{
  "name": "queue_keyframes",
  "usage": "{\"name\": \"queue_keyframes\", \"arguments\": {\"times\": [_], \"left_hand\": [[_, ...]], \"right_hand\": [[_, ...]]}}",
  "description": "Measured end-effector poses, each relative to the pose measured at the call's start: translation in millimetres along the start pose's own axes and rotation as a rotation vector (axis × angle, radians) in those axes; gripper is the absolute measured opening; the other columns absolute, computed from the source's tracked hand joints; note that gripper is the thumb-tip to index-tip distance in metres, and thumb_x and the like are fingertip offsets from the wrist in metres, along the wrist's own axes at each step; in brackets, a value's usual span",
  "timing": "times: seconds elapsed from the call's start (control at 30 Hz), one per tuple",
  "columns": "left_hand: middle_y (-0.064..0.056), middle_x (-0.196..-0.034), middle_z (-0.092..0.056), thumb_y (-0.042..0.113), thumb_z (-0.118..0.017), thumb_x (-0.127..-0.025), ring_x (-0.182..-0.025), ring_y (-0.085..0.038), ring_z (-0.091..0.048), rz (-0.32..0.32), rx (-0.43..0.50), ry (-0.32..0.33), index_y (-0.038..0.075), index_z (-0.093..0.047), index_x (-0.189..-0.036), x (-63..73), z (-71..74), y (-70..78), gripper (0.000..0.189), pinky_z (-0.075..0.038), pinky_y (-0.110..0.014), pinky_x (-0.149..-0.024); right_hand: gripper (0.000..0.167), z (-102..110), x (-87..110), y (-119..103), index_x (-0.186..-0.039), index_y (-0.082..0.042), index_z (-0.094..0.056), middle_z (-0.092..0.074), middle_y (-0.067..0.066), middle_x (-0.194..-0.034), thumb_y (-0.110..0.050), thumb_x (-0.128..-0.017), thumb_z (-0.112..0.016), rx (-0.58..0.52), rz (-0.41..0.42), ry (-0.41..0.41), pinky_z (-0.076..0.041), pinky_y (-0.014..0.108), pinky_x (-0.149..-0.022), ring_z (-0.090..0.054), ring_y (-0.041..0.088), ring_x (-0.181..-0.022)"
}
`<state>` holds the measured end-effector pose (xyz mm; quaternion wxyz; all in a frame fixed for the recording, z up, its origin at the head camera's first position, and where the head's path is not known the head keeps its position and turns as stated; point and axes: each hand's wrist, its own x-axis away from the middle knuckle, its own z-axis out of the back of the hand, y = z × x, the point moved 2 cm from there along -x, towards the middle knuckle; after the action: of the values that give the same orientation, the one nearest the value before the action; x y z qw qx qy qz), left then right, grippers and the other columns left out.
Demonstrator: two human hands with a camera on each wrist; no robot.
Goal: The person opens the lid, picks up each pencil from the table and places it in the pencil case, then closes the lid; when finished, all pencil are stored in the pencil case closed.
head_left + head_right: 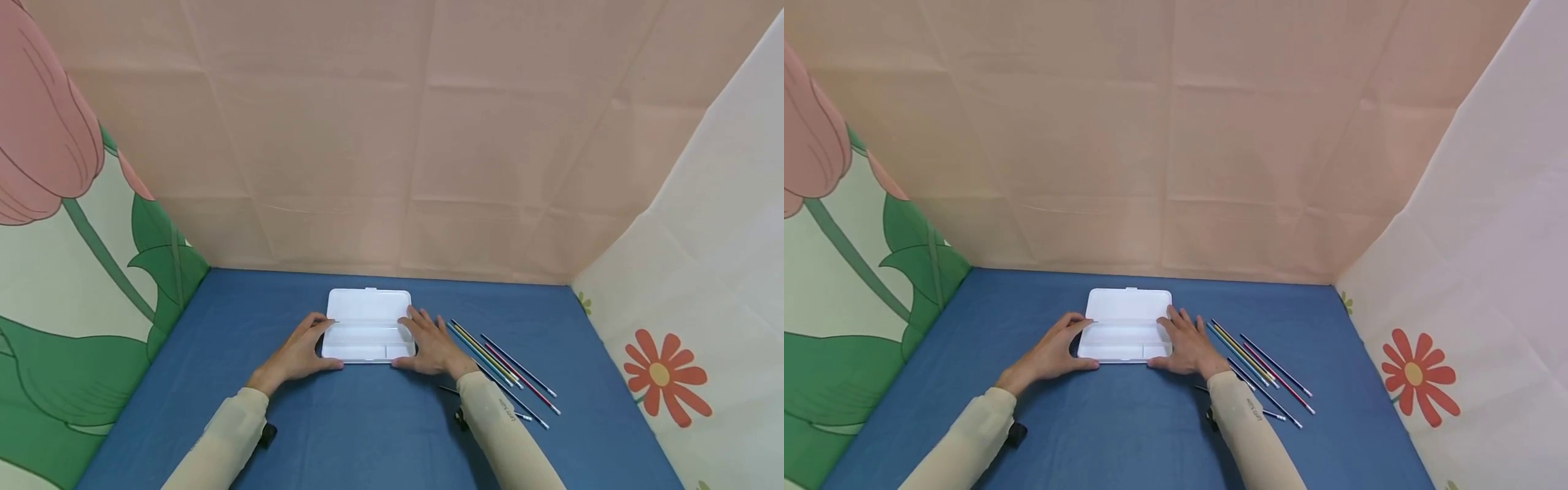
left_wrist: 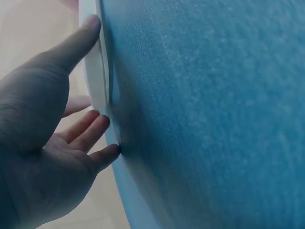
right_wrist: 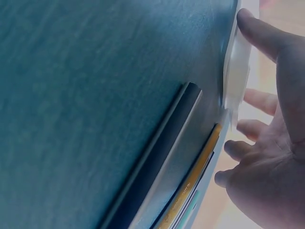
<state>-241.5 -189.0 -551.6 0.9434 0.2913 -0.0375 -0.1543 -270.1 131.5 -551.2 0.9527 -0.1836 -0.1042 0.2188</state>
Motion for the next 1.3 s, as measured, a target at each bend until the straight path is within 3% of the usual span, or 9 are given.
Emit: {"name": "queue_keyframes", "arguments": {"times": [0.23, 0.67, 1.1, 1.3], "left_hand": [[-0.026, -0.166, -0.056, 0.048, -0.094, -0.093, -0.152, -0.048, -0.057, 0.012, -0.001, -0.033, 0.001, -0.052, -0.166, 1.7, 3.2, -0.1, 0.096, -0.048, -0.070, -0.127], [-0.030, -0.169, -0.053, 0.046, -0.095, -0.091, -0.155, -0.052, -0.055, 0.030, 0.009, -0.017, -0.002, -0.047, -0.168, 2.1, 2.9, 2.9, 0.103, -0.047, -0.071, -0.127], [-0.027, -0.167, -0.058, 0.050, -0.096, -0.089, -0.153, -0.050, -0.057, 0.024, 0.015, 0.004, 0.001, -0.055, -0.163, 2.0, 3.3, -2.2, 0.097, -0.047, -0.070, -0.127], [-0.027, -0.168, -0.056, 0.048, -0.098, -0.088, -0.155, -0.050, -0.056, 0.055, 0.032, -0.002, 0.001, -0.054, -0.164, 1.6, 2.7, -2.8, 0.099, -0.046, -0.070, -0.128]], "right_hand": [[0.100, -0.3, 1.5, -2.0, -0.174, -0.018, -0.045, -0.018, 0.010, -0.192, -0.061, -0.095, -0.087, 0.016, 0.007, 0.029, -0.011, 0.075, -0.142, -0.017, 0.044, -0.178], [0.094, 3.6, 16.4, -1.6, -0.175, -0.025, -0.043, -0.020, 0.013, -0.191, -0.060, -0.098, -0.085, 0.022, 0.071, 0.065, -0.015, 0.078, -0.140, -0.019, 0.053, -0.175], [0.095, 14.6, 41.8, 3.5, -0.175, -0.025, -0.043, -0.034, 0.014, -0.186, -0.060, -0.098, -0.085, -0.041, 0.096, 0.129, -0.018, 0.074, -0.141, -0.025, 0.050, -0.175], [0.092, 20.3, 62.8, 11.0, -0.173, -0.022, -0.046, -0.040, 0.014, -0.183, -0.057, -0.097, -0.086, -0.036, 0.139, 0.181, -0.023, 0.076, -0.139, -0.030, 0.050, -0.173]]}}
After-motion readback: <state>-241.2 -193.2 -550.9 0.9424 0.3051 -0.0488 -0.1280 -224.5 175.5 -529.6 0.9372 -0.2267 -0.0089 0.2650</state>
